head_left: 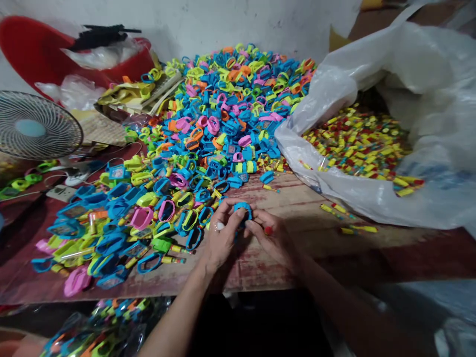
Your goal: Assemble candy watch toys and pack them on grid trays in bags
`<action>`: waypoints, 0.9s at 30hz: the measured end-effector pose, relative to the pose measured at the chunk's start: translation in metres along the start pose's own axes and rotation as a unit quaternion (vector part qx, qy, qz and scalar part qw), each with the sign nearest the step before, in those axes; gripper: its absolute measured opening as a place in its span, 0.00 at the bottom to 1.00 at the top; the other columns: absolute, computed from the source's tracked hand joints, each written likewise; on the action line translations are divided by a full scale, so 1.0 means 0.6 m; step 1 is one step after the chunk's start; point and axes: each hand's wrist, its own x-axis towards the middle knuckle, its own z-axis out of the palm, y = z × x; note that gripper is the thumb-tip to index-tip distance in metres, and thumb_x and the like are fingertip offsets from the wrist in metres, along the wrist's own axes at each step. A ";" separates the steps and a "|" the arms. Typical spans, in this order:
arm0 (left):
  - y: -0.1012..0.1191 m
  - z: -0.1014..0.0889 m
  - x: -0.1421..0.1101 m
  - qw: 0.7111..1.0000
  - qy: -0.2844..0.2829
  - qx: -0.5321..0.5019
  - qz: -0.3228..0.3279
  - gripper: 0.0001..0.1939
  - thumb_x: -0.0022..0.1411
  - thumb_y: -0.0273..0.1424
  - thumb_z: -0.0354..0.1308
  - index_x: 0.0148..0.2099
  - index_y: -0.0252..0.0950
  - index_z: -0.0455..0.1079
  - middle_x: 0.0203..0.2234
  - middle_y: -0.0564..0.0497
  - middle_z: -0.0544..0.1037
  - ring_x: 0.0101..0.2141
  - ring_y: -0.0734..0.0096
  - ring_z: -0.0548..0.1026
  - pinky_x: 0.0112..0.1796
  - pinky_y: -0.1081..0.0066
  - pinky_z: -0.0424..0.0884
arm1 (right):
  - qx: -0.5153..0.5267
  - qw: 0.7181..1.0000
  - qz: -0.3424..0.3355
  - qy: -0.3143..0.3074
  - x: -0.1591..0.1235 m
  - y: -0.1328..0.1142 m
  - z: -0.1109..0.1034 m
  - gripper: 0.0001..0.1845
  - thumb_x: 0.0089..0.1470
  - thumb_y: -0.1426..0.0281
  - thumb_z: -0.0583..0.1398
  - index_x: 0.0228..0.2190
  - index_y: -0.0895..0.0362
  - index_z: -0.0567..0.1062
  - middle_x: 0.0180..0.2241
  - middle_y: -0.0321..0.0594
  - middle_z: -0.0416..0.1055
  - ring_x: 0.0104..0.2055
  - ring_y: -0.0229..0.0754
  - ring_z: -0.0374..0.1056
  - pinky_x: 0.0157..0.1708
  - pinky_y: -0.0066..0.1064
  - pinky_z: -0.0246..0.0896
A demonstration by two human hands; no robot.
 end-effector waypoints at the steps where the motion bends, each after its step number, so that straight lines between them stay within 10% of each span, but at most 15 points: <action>1: -0.003 -0.003 0.001 0.999 0.033 0.019 0.015 0.10 0.64 0.39 0.59 0.42 0.38 0.69 0.37 0.50 0.77 0.35 0.74 0.73 0.36 0.75 0.70 | -0.005 1.000 0.025 0.002 0.000 0.003 -0.002 0.11 0.57 0.63 0.57 0.38 0.57 0.72 0.26 0.35 0.73 0.27 0.37 0.69 0.31 0.27 0.63; 8: -0.002 -0.026 0.003 0.996 0.046 0.014 -0.081 0.13 0.64 0.42 0.53 0.36 0.38 0.64 0.27 0.55 0.73 0.16 0.79 0.62 0.16 0.78 0.56 | -0.139 0.989 0.059 -0.006 -0.018 0.013 -0.060 0.13 0.57 0.66 0.56 0.41 0.57 0.75 0.33 0.39 0.75 0.38 0.43 0.71 0.41 0.34 0.67; 27: 0.029 -0.018 -0.015 0.967 -0.077 0.203 -0.134 0.15 0.65 0.39 0.47 0.33 0.37 0.67 0.26 0.55 0.70 0.28 0.72 0.66 0.31 0.73 0.62 | -0.040 0.984 -0.173 -0.016 0.002 -0.007 -0.050 0.10 0.61 0.73 0.57 0.41 0.55 0.78 0.40 0.40 0.77 0.43 0.41 0.72 0.45 0.33 0.66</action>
